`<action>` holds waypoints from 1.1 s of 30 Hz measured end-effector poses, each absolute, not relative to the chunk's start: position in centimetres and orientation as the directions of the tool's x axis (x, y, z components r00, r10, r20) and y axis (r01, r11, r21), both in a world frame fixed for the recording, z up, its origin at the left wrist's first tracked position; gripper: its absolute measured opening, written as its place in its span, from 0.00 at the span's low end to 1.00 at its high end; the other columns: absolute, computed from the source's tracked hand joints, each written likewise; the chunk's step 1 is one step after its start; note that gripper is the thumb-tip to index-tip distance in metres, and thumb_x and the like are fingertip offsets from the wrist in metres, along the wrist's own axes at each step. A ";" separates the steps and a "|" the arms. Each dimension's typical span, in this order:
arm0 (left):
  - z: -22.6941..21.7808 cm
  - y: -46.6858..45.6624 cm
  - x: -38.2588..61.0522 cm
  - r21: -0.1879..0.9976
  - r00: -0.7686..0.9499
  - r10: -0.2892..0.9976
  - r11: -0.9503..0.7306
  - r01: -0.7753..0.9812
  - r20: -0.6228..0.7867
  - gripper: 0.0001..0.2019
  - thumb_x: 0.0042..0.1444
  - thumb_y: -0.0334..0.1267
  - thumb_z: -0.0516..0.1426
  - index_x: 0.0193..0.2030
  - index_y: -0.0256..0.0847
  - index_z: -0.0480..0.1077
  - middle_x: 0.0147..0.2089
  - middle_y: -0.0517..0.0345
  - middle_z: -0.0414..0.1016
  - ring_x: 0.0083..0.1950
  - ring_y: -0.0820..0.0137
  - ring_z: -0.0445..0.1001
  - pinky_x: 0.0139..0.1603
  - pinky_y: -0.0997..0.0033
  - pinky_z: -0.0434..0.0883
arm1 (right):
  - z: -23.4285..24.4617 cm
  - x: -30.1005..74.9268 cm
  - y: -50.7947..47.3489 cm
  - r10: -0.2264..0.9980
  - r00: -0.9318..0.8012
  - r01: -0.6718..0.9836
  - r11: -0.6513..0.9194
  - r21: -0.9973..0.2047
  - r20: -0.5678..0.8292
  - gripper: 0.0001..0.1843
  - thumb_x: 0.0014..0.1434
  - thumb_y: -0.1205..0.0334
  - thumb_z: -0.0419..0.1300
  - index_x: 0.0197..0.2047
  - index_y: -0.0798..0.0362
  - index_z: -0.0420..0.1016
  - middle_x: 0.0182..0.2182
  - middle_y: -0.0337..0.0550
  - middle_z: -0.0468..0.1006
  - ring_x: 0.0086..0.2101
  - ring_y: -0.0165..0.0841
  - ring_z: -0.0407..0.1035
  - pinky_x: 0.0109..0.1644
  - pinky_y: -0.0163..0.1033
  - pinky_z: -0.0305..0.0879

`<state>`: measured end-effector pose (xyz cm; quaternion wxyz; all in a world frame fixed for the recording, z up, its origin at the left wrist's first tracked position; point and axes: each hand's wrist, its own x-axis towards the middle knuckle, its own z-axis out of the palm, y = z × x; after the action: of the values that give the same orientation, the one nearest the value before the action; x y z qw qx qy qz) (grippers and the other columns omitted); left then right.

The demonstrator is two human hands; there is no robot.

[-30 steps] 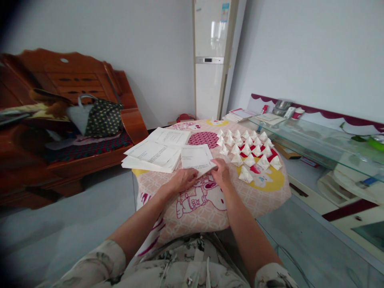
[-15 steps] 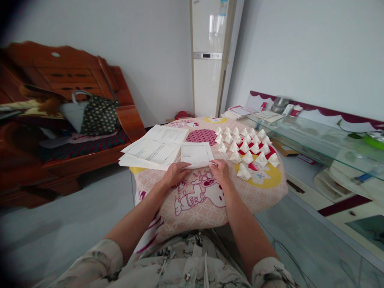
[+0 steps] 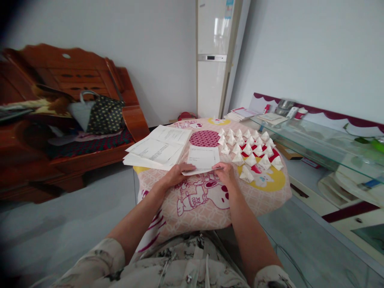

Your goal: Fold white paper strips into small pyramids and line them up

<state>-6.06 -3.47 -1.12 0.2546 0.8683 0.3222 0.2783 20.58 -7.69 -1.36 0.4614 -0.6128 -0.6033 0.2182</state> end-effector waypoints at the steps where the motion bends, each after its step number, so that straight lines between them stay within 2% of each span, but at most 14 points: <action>1: -1.1 -3.5 -6.1 0.592 0.644 0.687 -0.686 0.423 0.336 0.15 0.60 0.35 0.56 0.52 0.42 0.79 0.56 0.50 0.80 0.59 0.62 0.75 0.65 0.60 0.68 | -1.3 20.6 -7.7 0.946 0.193 0.542 0.119 -0.832 0.261 0.10 0.44 0.63 0.58 0.28 0.53 0.81 0.23 0.40 0.80 0.27 0.37 0.72 0.35 0.39 0.68; 3: -1.0 -3.6 -6.1 0.566 0.638 0.684 -0.700 0.436 0.354 0.14 0.63 0.38 0.54 0.49 0.42 0.79 0.52 0.50 0.81 0.56 0.62 0.77 0.62 0.61 0.70 | -1.3 20.7 -7.8 0.944 0.241 0.544 0.062 -0.837 0.226 0.08 0.44 0.61 0.58 0.23 0.53 0.78 0.17 0.37 0.73 0.23 0.35 0.67 0.28 0.37 0.62; 5: -0.7 -3.8 -6.1 0.579 0.597 0.731 -0.656 0.484 0.330 0.14 0.65 0.42 0.53 0.42 0.40 0.79 0.41 0.51 0.82 0.45 0.64 0.78 0.50 0.67 0.73 | -1.3 20.9 -7.8 0.933 0.285 0.511 0.046 -0.859 0.220 0.08 0.43 0.59 0.58 0.20 0.53 0.74 0.15 0.35 0.69 0.22 0.33 0.63 0.26 0.36 0.59; 6: -0.5 -3.9 -6.1 0.591 0.565 0.767 -0.616 0.520 0.303 0.15 0.65 0.44 0.53 0.36 0.38 0.77 0.34 0.52 0.80 0.38 0.66 0.77 0.42 0.69 0.73 | -1.3 21.0 -7.8 0.931 0.290 0.483 0.056 -0.874 0.221 0.08 0.43 0.58 0.58 0.20 0.53 0.74 0.15 0.35 0.69 0.22 0.32 0.63 0.26 0.35 0.58; 8: -0.3 -4.1 -6.0 0.620 0.492 0.833 -0.529 0.579 0.253 0.20 0.64 0.47 0.54 0.24 0.37 0.70 0.22 0.58 0.69 0.27 0.71 0.68 0.30 0.73 0.65 | -1.4 21.1 -7.8 0.937 0.270 0.421 0.092 -0.902 0.222 0.10 0.43 0.57 0.58 0.22 0.54 0.75 0.17 0.35 0.70 0.22 0.32 0.62 0.26 0.35 0.58; 10: -0.1 -4.2 -5.8 0.655 0.424 0.874 -0.467 0.594 0.238 0.23 0.63 0.48 0.54 0.19 0.39 0.63 0.19 0.62 0.60 0.24 0.74 0.60 0.26 0.73 0.58 | -1.5 21.2 -7.9 0.950 0.237 0.384 0.102 -0.918 0.205 0.12 0.45 0.55 0.59 0.24 0.55 0.76 0.18 0.36 0.71 0.22 0.31 0.63 0.26 0.35 0.59; 13: 0.1 -4.0 -5.4 0.689 0.361 0.898 -0.428 0.584 0.252 0.21 0.62 0.45 0.54 0.19 0.40 0.60 0.20 0.63 0.58 0.25 0.75 0.57 0.26 0.72 0.54 | -1.6 21.2 -7.9 0.957 0.226 0.440 0.067 -0.895 0.183 0.13 0.47 0.54 0.58 0.26 0.55 0.78 0.19 0.36 0.71 0.22 0.32 0.63 0.25 0.35 0.58; 16: 0.4 -3.6 -4.8 0.677 0.322 0.916 -0.394 0.622 0.238 0.19 0.62 0.43 0.52 0.21 0.39 0.62 0.21 0.62 0.61 0.26 0.74 0.60 0.28 0.72 0.55 | -1.6 21.0 -7.9 0.944 0.254 0.554 0.036 -0.832 0.210 0.14 0.48 0.54 0.58 0.28 0.55 0.80 0.19 0.36 0.71 0.24 0.33 0.64 0.27 0.35 0.58; 18: 0.8 -3.1 -4.5 0.635 0.322 0.926 -0.370 0.678 0.196 0.17 0.62 0.41 0.52 0.23 0.38 0.66 0.22 0.62 0.63 0.27 0.73 0.62 0.28 0.73 0.56 | -1.4 20.9 -7.7 0.938 0.271 0.606 0.008 -0.795 0.216 0.15 0.50 0.55 0.57 0.31 0.56 0.81 0.20 0.37 0.73 0.26 0.34 0.66 0.28 0.35 0.59; 21: 1.5 -2.0 -3.9 0.506 0.350 0.930 -0.359 0.784 0.116 0.14 0.63 0.38 0.51 0.30 0.36 0.73 0.26 0.60 0.70 0.30 0.72 0.68 0.31 0.74 0.62 | -0.9 20.7 -7.0 0.936 0.297 0.694 -0.074 -0.717 0.190 0.15 0.51 0.58 0.56 0.32 0.56 0.83 0.23 0.41 0.76 0.28 0.36 0.69 0.31 0.36 0.61; 25: 1.9 -0.8 -2.9 0.423 0.321 0.945 -0.319 0.848 0.070 0.14 0.64 0.34 0.51 0.36 0.35 0.78 0.34 0.52 0.78 0.38 0.67 0.75 0.40 0.71 0.68 | 0.3 20.6 -5.3 0.955 0.259 0.832 -0.142 -0.537 0.148 0.11 0.52 0.64 0.58 0.28 0.54 0.82 0.23 0.47 0.78 0.31 0.39 0.72 0.34 0.38 0.63; 28: 1.8 -0.2 -2.3 0.372 0.278 0.960 -0.273 0.887 0.042 0.14 0.64 0.34 0.51 0.40 0.32 0.79 0.40 0.44 0.80 0.44 0.61 0.78 0.47 0.67 0.70 | 0.9 20.6 -4.3 0.970 0.221 0.875 -0.151 -0.461 0.100 0.11 0.53 0.68 0.58 0.31 0.55 0.83 0.27 0.52 0.80 0.34 0.43 0.74 0.37 0.40 0.65; 33: 1.4 0.2 -2.0 0.305 0.231 0.973 -0.219 0.927 -0.003 0.14 0.65 0.37 0.53 0.46 0.32 0.77 0.46 0.41 0.80 0.50 0.58 0.78 0.51 0.65 0.71 | 0.6 20.5 -4.1 0.968 0.240 0.920 -0.204 -0.334 0.070 0.13 0.60 0.63 0.57 0.35 0.57 0.83 0.33 0.55 0.82 0.37 0.42 0.75 0.40 0.40 0.65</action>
<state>-1.99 0.24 1.38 0.1221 0.7750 0.6129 0.0944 20.53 -4.13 0.57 0.1547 -0.7722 -0.6114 0.0774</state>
